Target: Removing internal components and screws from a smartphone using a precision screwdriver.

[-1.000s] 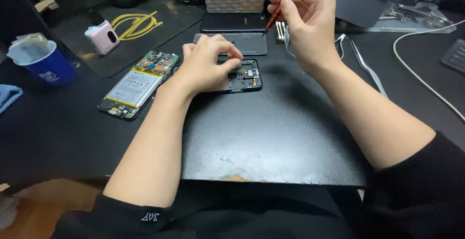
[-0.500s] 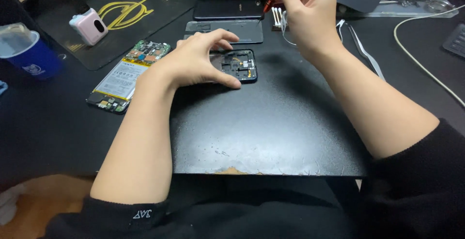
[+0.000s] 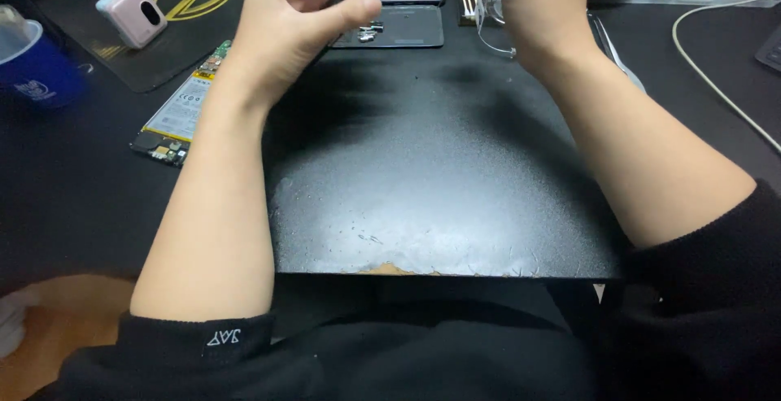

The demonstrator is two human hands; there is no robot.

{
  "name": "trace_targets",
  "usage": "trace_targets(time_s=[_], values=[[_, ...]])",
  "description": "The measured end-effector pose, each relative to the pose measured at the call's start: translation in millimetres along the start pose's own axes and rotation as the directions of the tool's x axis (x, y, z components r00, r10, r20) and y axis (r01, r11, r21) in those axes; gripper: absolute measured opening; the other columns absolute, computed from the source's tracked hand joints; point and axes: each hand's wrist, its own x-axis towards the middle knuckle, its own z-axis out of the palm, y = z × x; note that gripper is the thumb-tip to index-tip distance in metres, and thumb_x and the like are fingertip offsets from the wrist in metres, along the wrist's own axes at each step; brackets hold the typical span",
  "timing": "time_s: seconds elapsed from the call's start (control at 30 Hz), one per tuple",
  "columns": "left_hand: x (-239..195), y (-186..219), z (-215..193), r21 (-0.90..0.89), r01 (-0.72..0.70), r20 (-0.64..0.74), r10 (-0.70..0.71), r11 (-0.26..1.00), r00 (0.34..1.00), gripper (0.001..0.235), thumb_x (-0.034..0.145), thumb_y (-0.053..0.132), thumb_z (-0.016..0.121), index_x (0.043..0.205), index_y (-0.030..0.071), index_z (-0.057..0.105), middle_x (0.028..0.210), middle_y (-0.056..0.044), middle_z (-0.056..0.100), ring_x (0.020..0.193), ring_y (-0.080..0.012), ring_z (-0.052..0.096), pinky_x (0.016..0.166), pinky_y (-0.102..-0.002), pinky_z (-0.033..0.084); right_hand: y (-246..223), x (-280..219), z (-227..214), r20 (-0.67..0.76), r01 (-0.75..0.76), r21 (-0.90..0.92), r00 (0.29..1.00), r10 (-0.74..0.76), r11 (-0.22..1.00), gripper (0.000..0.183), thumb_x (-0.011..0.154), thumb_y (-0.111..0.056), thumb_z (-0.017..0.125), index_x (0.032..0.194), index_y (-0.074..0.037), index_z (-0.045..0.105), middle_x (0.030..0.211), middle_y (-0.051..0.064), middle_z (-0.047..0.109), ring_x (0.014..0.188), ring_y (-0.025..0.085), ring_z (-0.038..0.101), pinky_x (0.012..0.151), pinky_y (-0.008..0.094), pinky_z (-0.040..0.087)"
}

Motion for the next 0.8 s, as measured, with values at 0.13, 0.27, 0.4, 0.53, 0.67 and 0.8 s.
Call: trace_targets(time_s=[0.13,0.27,0.4,0.53,0.67,0.8], values=[[-1.4,3.8,0.3,0.023,0.031,0.008,-0.031,0.999,0.999,0.024,0.089,0.024,0.085,0.107,0.011,0.076,0.101,0.002,0.076,0.092,-0.0046,0.071,0.084,-0.017,0.055,-3.7,1.3,-0.6,0.082,-0.203,-0.055,0.975,0.207,0.978,0.013,0.097,-0.014,0.053,0.086,-0.015,0.061,0.069,-0.003,0.051,0.064,0.008,0.052,0.059,0.026,0.041],[-1.7,2.1,2.3,0.081,0.044,0.046,-0.048,0.996,0.998,0.026,0.089,0.025,0.086,0.110,0.012,0.078,0.098,0.003,0.075,0.088,-0.0010,0.064,0.077,-0.015,0.049,-13.0,0.4,1.3,0.126,-0.331,-0.098,0.931,0.342,0.938,0.013,0.093,-0.018,0.050,0.084,-0.017,0.060,0.062,-0.003,0.047,0.056,0.008,0.048,0.051,0.024,0.033],[-0.4,0.3,0.3,0.024,0.032,0.008,-0.032,0.999,0.999,0.027,0.089,0.026,0.085,0.109,0.010,0.075,0.099,0.001,0.075,0.087,-0.0032,0.069,0.078,-0.017,0.054,-31.3,-8.5,8.3,0.331,-0.266,-0.482,0.827,0.455,0.835,0.012,0.088,-0.023,0.073,0.095,-0.016,0.065,0.072,-0.003,0.062,0.060,0.006,0.047,0.053,0.025,0.034],[-2.1,5.5,0.6,0.082,0.021,-0.015,-0.020,0.996,1.000,0.028,0.089,0.029,0.085,0.108,0.012,0.077,0.099,0.003,0.074,0.081,-0.0020,0.061,0.073,-0.018,0.048,-42.5,-16.6,14.4,0.423,-0.135,-0.621,0.772,0.475,0.772,0.020,0.085,-0.033,0.089,0.091,-0.016,0.081,0.082,-0.001,0.074,0.081,0.011,0.063,0.077,0.031,0.045],[-0.8,4.1,4.7,0.052,0.065,-0.036,-0.063,0.997,0.997,0.027,0.085,0.028,0.086,0.105,0.013,0.077,0.096,0.004,0.075,0.086,-0.0010,0.065,0.076,-0.016,0.050,-32.5,-17.5,20.5,0.434,-0.123,-0.630,0.763,0.479,0.767,0.021,0.084,-0.034,0.090,0.088,-0.015,0.080,0.077,-0.001,0.073,0.076,0.009,0.062,0.072,0.029,0.046],[-0.2,1.6,4.7,0.115,0.038,-0.038,-0.033,0.993,0.999,0.028,0.084,0.034,0.085,0.105,0.016,0.079,0.098,0.005,0.076,0.095,-0.0040,0.064,0.090,-0.024,0.050,-22.8,-17.0,24.7,0.434,-0.084,-0.648,0.776,0.457,0.757,0.022,0.087,-0.037,0.087,0.087,-0.017,0.078,0.074,-0.002,0.072,0.071,0.010,0.061,0.071,0.030,0.044]])
